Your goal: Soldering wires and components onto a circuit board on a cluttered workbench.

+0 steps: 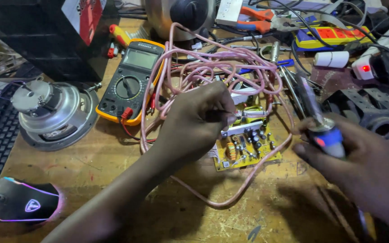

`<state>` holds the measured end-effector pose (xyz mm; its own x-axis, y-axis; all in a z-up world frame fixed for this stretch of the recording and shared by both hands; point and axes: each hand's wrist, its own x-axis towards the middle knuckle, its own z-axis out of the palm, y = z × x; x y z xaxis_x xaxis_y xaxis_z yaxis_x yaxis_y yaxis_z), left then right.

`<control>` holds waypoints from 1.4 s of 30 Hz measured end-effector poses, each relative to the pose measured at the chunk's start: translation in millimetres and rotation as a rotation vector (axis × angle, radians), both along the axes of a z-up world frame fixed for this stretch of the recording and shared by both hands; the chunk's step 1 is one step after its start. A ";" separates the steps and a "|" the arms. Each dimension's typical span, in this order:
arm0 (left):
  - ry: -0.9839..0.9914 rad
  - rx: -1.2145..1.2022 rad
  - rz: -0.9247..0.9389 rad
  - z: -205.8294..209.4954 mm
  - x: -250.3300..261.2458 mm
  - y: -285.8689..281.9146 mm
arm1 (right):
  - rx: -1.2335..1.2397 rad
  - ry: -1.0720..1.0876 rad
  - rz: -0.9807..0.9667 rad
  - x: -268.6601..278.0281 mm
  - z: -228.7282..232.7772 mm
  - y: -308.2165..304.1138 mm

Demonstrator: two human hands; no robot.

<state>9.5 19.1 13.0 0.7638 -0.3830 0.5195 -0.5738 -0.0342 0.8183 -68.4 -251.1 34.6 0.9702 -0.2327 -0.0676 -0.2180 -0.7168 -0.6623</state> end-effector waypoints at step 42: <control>-0.228 0.672 0.068 -44.9 -92.5 -30.6 | 0.110 0.052 0.255 -26.8 -38.7 3.9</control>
<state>-83.0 -11.5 -32.0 0.6982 -0.6315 0.3374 -0.7065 -0.5312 0.4677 -95.1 -247.2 -4.0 0.9911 0.0302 -0.1299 -0.0753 -0.6773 -0.7318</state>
